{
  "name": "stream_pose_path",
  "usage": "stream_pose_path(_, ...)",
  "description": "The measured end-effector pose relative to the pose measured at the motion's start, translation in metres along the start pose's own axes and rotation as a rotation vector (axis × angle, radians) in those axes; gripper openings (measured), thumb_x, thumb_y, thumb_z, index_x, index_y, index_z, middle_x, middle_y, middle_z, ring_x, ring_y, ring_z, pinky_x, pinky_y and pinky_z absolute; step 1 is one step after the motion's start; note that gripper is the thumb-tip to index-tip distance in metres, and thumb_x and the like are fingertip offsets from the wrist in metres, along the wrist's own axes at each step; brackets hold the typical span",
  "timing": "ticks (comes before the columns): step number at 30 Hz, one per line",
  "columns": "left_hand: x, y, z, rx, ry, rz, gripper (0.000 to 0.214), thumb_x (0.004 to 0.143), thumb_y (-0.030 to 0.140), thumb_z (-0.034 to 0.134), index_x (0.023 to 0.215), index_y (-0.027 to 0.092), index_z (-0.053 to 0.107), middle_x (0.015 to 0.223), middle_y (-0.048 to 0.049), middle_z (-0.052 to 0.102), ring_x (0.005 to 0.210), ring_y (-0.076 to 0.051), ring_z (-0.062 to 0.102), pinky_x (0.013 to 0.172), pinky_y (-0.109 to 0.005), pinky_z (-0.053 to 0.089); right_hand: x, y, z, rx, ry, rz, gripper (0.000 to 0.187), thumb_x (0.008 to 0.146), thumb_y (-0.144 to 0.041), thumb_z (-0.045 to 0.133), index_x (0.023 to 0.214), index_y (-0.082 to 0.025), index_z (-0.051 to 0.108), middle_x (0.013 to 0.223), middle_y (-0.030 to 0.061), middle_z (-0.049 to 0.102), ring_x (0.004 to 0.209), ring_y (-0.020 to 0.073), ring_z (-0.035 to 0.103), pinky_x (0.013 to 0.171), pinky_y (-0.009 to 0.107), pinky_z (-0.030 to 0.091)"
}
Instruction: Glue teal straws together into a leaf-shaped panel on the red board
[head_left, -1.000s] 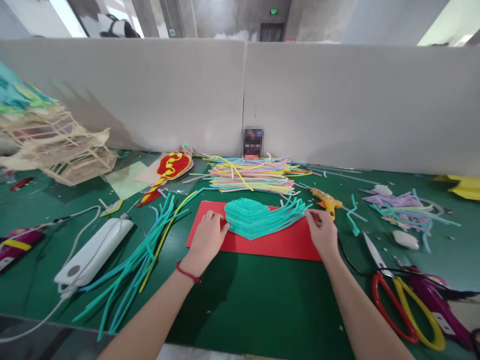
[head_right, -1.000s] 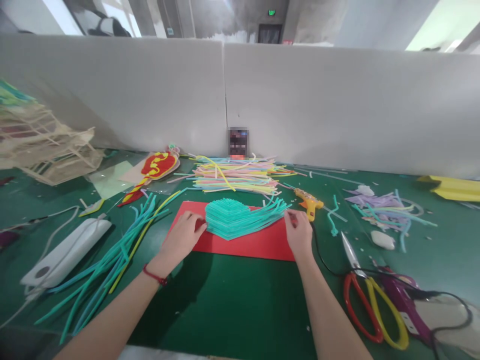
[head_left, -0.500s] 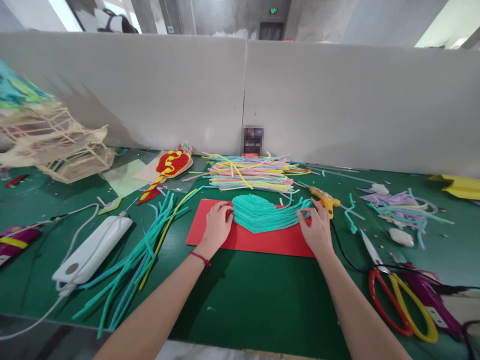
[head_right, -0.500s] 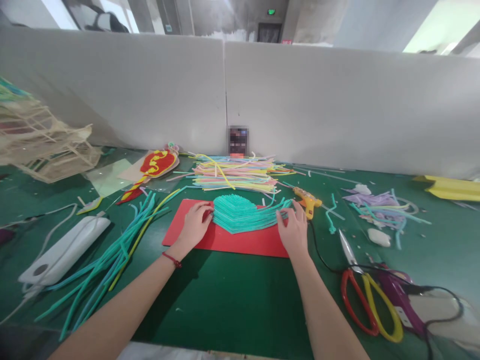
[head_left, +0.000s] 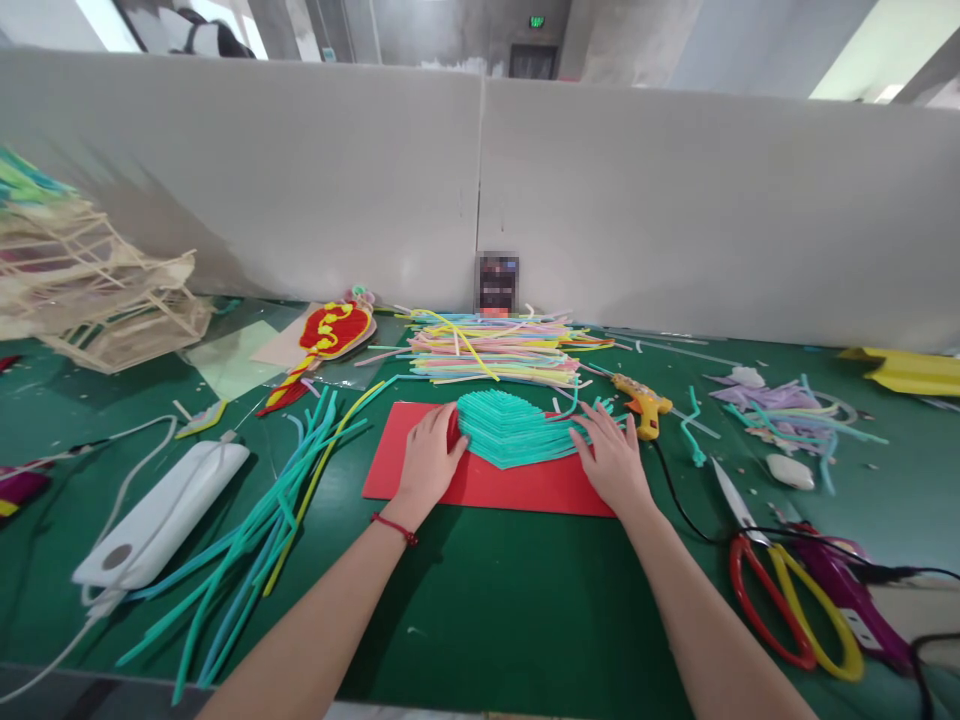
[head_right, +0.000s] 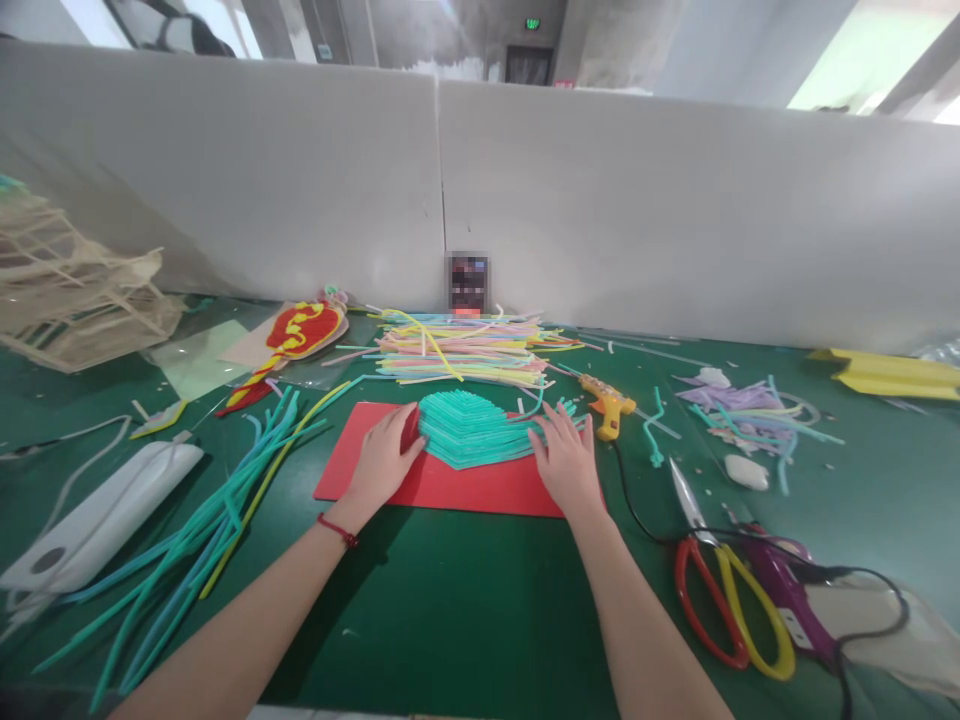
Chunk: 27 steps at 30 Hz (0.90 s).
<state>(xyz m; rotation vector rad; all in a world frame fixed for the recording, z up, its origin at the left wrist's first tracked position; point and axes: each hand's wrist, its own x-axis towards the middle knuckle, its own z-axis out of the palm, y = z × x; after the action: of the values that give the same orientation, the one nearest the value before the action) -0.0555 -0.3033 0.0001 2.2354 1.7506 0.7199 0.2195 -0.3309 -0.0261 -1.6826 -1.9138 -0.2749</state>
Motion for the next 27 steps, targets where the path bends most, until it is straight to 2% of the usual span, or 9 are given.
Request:
stream_pose_path(4,0.0,-0.003,0.002,0.016,-0.069,0.071,0.041,0.092,0.02,0.046,0.132,0.019,0.044,0.138,-0.0095,0.052,0.131,-0.022,0.043,0.107,-0.043,0.035,0.001,-0.002,-0.001,0.043,-0.011,0.028,0.03,0.095,-0.041,0.038,0.091,-0.02,0.058,0.127,0.0103,0.06,0.13,0.0294,0.044,0.108,0.064,0.017)
stream_pose_path(9,0.001,-0.002,0.001,0.015,-0.06,0.084,0.038,0.092,0.022,0.047,0.13,0.02,0.048,0.136,-0.0085,0.054,0.131,-0.022,0.043,0.107,-0.042,0.036,0.002,-0.004,-0.003,0.036,0.001,0.057,0.033,0.095,-0.043,0.036,0.082,-0.02,0.055,0.117,0.0103,0.065,0.124,0.0288,0.049,0.109,0.063,0.016)
stream_pose_path(12,-0.001,0.001,-0.002,0.034,-0.088,0.082,0.041,0.094,0.025,0.043,0.135,0.02,0.043,0.143,-0.0088,0.047,0.135,-0.021,0.038,0.109,-0.043,0.033,0.002,-0.006,-0.005,-0.036,0.036,0.07,0.032,0.097,-0.039,0.035,0.093,-0.02,0.06,0.123,0.0113,0.062,0.124,0.0291,0.05,0.108,0.064,0.016)
stream_pose_path(16,-0.004,0.002,-0.001,0.117,-0.192,0.198,0.051,0.097,0.032,0.033,0.146,0.021,0.027,0.154,-0.007,0.027,0.142,-0.021,0.024,0.114,-0.046,0.025,0.001,-0.011,-0.007,-0.146,0.053,0.059,0.039,0.099,-0.033,0.03,0.123,-0.021,0.057,0.143,0.0099,0.046,0.134,0.028,0.038,0.111,0.061,0.014)
stream_pose_path(19,-0.007,0.003,0.002,0.214,-0.243,0.277,0.052,0.098,0.039,0.028,0.147,0.021,0.026,0.154,-0.0056,0.026,0.142,-0.022,0.022,0.114,-0.049,0.022,-0.003,-0.015,-0.003,-0.148,-0.104,-0.005,0.046,0.099,-0.038,0.027,0.137,-0.022,0.046,0.147,0.007,0.04,0.138,0.0267,0.031,0.112,0.055,0.02)
stream_pose_path(22,-0.008,0.006,0.003,0.273,-0.24,0.299,0.056,0.097,0.046,0.026,0.147,0.02,0.027,0.154,-0.0056,0.027,0.142,-0.024,0.022,0.114,-0.051,0.022,-0.006,-0.016,0.003,-0.149,-0.279,-0.04,0.052,0.097,-0.045,0.026,0.144,-0.024,0.037,0.149,0.0045,0.037,0.139,0.0266,0.03,0.111,0.053,0.024)
stream_pose_path(24,-0.009,0.008,0.002,0.29,-0.243,0.295,0.059,0.097,0.049,0.025,0.147,0.018,0.027,0.154,-0.0057,0.026,0.143,-0.025,0.02,0.114,-0.051,0.022,-0.007,-0.015,0.006,-0.159,-0.32,-0.037,0.055,0.097,-0.047,0.025,0.146,-0.024,0.032,0.151,0.0036,0.033,0.14,0.0266,0.027,0.112,0.053,0.024)
stream_pose_path(27,-0.01,0.009,0.001,0.293,-0.245,0.287,0.059,0.097,0.05,0.025,0.147,0.018,0.027,0.154,-0.0052,0.026,0.143,-0.026,0.017,0.114,-0.053,0.021,-0.008,-0.013,0.008,-0.156,-0.291,-0.023,0.056,0.097,-0.046,0.022,0.147,-0.022,0.029,0.153,0.0044,0.028,0.142,0.026,0.023,0.113,0.052,0.022)
